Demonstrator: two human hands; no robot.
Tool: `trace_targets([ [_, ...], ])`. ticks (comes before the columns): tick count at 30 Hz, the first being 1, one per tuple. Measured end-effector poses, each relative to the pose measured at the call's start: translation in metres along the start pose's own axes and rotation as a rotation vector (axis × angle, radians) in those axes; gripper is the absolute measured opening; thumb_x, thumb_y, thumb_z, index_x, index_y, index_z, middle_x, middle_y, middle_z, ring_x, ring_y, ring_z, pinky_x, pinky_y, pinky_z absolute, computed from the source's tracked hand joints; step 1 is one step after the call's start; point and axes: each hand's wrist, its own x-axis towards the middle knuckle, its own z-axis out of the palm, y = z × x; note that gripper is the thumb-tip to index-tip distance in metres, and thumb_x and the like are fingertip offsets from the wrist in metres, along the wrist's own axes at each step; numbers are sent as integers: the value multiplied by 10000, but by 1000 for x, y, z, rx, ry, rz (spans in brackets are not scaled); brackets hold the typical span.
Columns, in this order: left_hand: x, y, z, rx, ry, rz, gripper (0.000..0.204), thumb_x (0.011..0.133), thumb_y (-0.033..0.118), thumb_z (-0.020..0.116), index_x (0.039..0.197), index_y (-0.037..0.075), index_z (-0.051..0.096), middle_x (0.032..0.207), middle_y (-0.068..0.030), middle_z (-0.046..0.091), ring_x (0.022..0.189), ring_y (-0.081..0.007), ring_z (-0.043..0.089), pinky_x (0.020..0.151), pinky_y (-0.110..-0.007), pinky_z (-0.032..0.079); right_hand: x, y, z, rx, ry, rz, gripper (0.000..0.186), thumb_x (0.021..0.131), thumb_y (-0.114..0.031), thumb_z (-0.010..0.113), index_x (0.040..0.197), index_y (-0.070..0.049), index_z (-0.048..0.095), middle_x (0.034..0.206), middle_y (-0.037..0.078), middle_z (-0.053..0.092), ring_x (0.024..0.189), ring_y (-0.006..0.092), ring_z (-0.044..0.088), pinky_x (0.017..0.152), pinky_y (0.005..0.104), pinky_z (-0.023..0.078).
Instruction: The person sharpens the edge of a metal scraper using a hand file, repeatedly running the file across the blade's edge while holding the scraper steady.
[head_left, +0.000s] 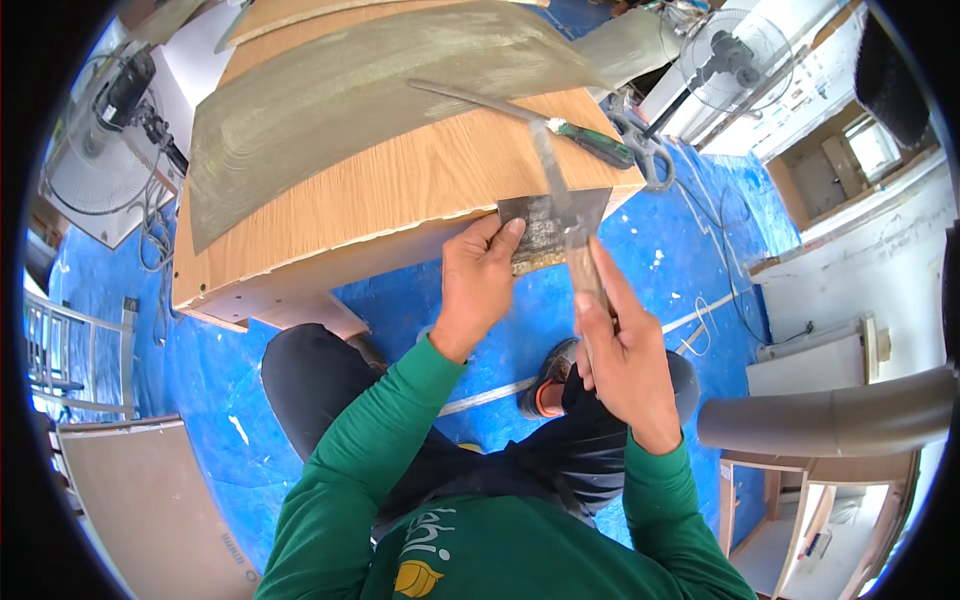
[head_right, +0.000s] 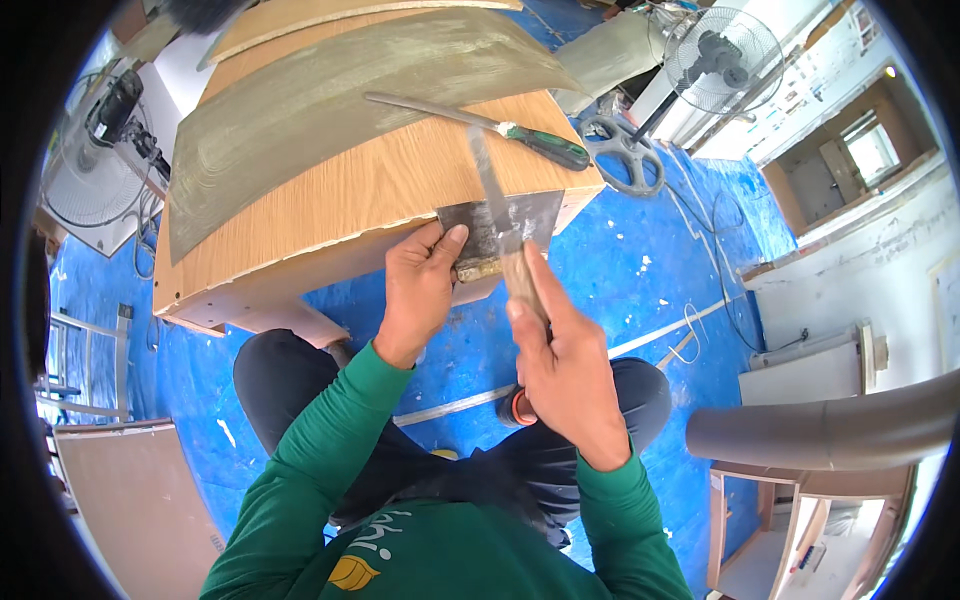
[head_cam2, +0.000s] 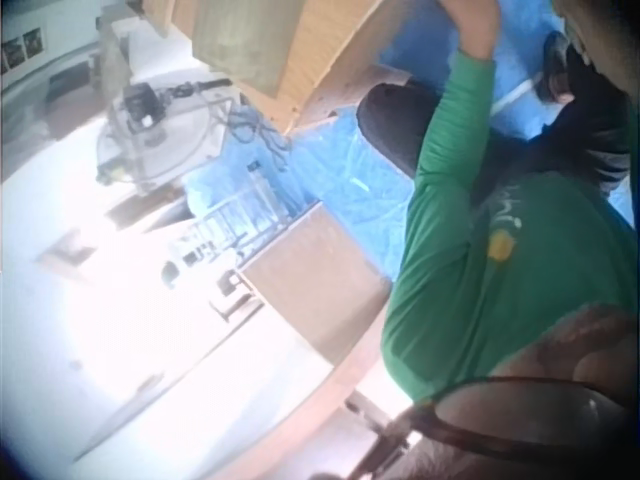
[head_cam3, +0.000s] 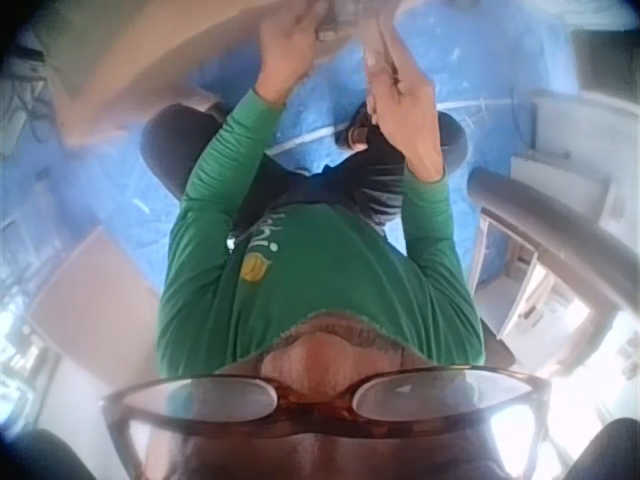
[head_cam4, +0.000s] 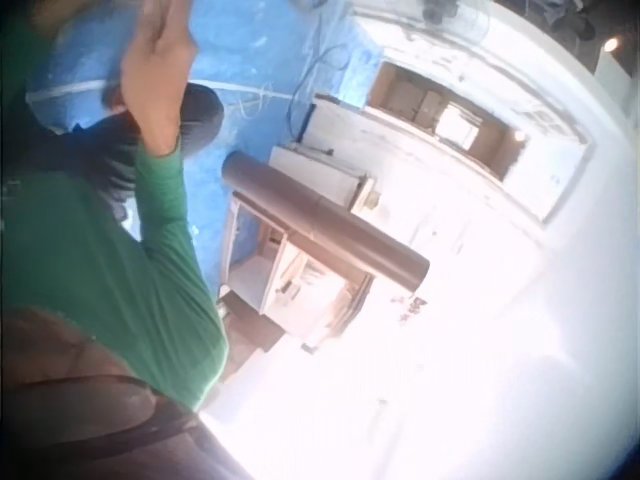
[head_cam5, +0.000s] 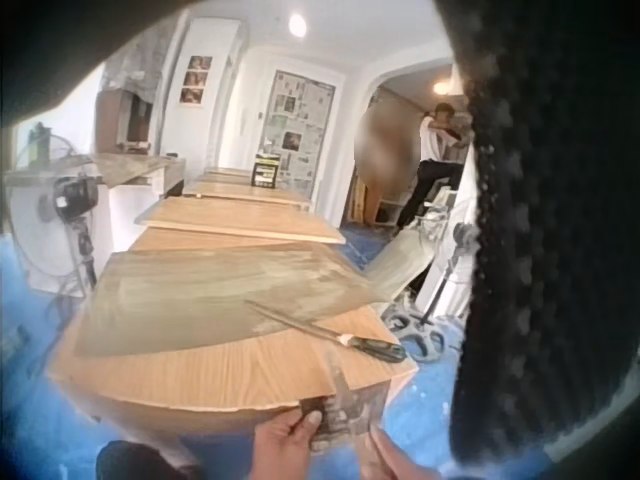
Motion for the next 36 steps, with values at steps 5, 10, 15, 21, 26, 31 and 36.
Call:
trace_targets([
  [5,-1,-4,0,3,6,14,264,1098,157,691,869,29,716,701,53,567,631,-22,442,545,-252,371,-21,0,-2,35,-81,58,582,1147,-184,599,1692,-76,427,685,12,584,559,77,534,535,316,487],
  [10,-2,-1,-2,-6,-19,3,241,1105,147,678,914,13,739,726,58,596,644,-25,453,563,-250,384,-21,7,-1,39,-123,53,581,1156,-179,559,1707,-85,400,766,17,578,555,69,534,490,277,467],
  [15,-2,0,0,-42,-19,-4,215,1107,140,671,971,1,764,765,58,622,668,-22,461,579,-249,383,-23,6,1,56,-115,74,591,1146,-175,600,1698,-78,414,677,7,565,542,77,527,518,305,494],
  [21,-2,-2,-2,-56,-24,-68,217,1102,133,667,997,-43,735,754,38,568,737,-52,428,624,-293,411,-23,5,2,13,-109,70,584,1143,-165,599,1693,-77,424,689,24,580,545,84,541,530,317,499],
  [26,-3,0,-2,-46,-12,-30,201,1093,134,679,1069,-49,758,779,30,608,763,-54,454,659,-291,440,-23,4,3,-135,-91,-32,565,1141,-145,592,1677,-54,439,747,97,628,568,111,584,560,346,514],
  [31,-6,-2,1,-12,35,30,193,1090,125,680,1007,-33,755,760,37,614,722,-45,443,619,-284,405,-28,-28,5,-257,-79,34,563,1125,-128,605,1660,-38,454,846,172,698,621,185,662,639,406,551],
  [36,-5,2,5,37,47,55,201,1065,144,710,998,-44,743,700,-44,571,715,-99,439,628,-340,437,13,-7,11,-468,22,-339,558,1104,-135,629,1633,-33,483,924,285,716,722,336,714,755,462,572],
])
